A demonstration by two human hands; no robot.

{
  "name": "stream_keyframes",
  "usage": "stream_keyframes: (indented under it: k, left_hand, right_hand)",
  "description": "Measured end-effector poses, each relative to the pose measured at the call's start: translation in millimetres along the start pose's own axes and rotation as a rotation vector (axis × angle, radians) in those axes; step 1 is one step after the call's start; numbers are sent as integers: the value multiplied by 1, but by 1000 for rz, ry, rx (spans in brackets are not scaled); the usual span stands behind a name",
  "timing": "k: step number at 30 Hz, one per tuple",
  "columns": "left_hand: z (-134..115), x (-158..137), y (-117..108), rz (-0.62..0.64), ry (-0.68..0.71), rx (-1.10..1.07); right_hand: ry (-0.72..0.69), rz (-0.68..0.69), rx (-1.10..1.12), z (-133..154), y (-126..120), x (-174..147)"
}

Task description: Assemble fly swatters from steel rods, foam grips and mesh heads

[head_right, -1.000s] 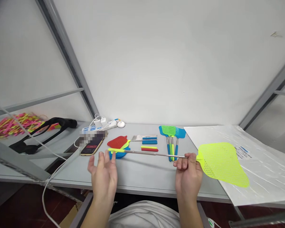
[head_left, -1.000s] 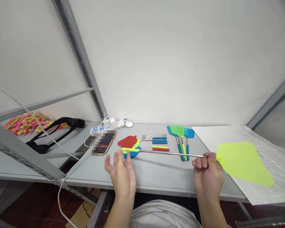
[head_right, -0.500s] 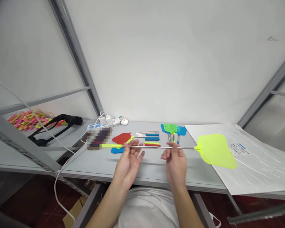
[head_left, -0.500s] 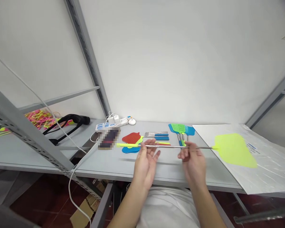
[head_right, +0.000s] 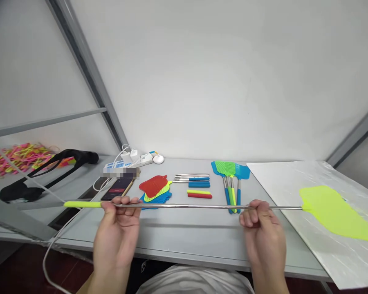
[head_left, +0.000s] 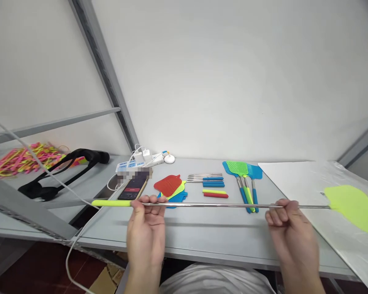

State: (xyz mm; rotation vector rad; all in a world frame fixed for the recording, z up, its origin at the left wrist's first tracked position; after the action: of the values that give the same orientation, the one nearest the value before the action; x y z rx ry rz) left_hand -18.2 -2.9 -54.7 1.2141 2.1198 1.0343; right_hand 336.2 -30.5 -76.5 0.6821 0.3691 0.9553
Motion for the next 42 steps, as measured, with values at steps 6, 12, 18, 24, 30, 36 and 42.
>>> stream_keyframes:
  k: [6,12,18,24,30,36,42]
  left_hand:
    - [-7,7,-8,-131,-84,-45]
    - [-20,9,-9,-142,-30,-88]
    - [-37,16,-17,-208,42,-111]
    - [-8,18,-26,-257,-10,-44]
    - [44,-6,-9,-47,-158,42]
    - [53,-11,-14,-33,-166,51]
    - [36,3,-36,-10,-102,59]
  right_hand:
    - [32,-38,42,13,-7,7]
    - [-43,-113,94,27,-21,10]
    - [-65,-210,194,39,-44,20]
    - [-48,-149,65,2,-20,11]
    - [161,166,-101,-60,26,-20]
    - [166,162,-183,-55,15,-16]
    - [42,15,-173,-14,-5,-10]
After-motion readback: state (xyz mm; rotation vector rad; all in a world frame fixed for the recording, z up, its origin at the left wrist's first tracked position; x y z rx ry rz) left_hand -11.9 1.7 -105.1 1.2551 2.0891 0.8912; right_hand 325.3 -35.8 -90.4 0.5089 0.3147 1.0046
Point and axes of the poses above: each hand's wrist, its own x-axis towards the middle knuckle, its own y-axis out of the palm, z = x × y, the point moved 9 cm from there along x, towards the middle knuckle
